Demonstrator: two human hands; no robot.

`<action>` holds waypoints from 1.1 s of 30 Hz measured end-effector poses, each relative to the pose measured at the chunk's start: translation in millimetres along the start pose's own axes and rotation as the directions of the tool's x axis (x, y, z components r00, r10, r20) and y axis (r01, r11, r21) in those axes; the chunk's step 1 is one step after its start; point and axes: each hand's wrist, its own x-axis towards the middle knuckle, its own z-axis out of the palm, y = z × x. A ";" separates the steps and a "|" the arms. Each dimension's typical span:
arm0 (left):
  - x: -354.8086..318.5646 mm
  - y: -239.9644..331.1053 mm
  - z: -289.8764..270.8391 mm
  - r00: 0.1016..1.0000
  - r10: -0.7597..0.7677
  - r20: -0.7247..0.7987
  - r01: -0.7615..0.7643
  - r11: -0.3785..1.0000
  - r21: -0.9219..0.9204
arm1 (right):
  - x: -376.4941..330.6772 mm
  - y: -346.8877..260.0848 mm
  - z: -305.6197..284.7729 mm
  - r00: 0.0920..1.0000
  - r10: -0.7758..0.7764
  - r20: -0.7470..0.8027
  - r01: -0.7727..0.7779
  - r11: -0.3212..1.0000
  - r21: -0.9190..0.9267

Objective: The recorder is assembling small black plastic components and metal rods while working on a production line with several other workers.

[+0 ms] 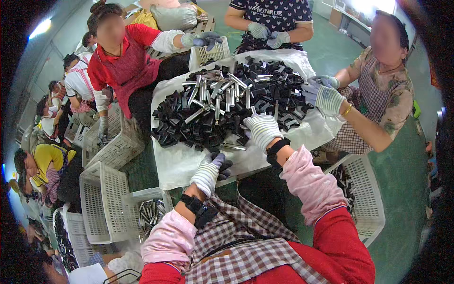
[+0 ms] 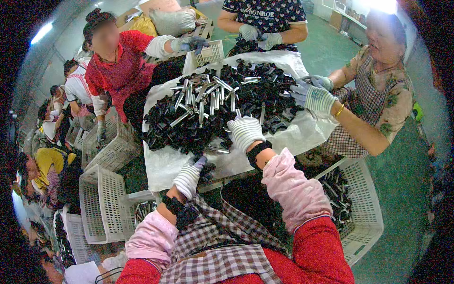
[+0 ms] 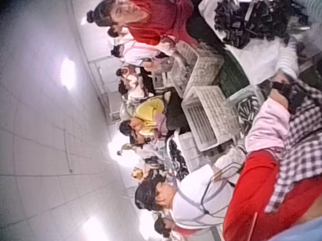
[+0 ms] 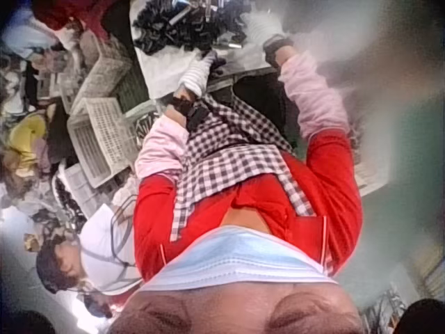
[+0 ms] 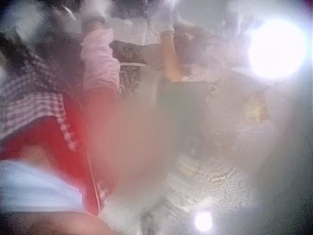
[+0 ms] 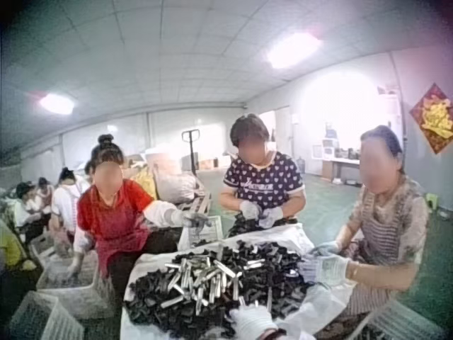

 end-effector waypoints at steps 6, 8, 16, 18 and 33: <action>-40.3 12.5 -6.3 0.996 0.058 -0.068 -0.061 0.997 -0.039 | -28.1 11.9 -28.8 0.944 0.207 -0.256 -0.147 0.961 0.234; -55.3 18.8 4.6 0.990 0.121 -0.072 -0.121 0.993 0.000 | -51.7 -7.5 -45.7 0.939 0.229 -0.258 -0.080 0.872 0.484; -87.5 3.7 29.1 0.945 0.302 -0.123 -0.314 0.945 -0.096 | -117.1 -101.3 -90.8 0.985 -0.013 -0.170 0.119 0.767 0.631; -106.0 13.0 41.2 0.936 0.314 -0.158 -0.329 0.940 -0.086 | -121.0 -105.2 -92.7 0.988 -0.001 -0.157 0.105 0.746 0.658; -130.1 9.4 14.3 0.898 0.429 0.098 -0.420 0.770 0.480 | -146.5 -115.4 -97.8 0.954 -0.294 -0.064 0.281 0.795 0.538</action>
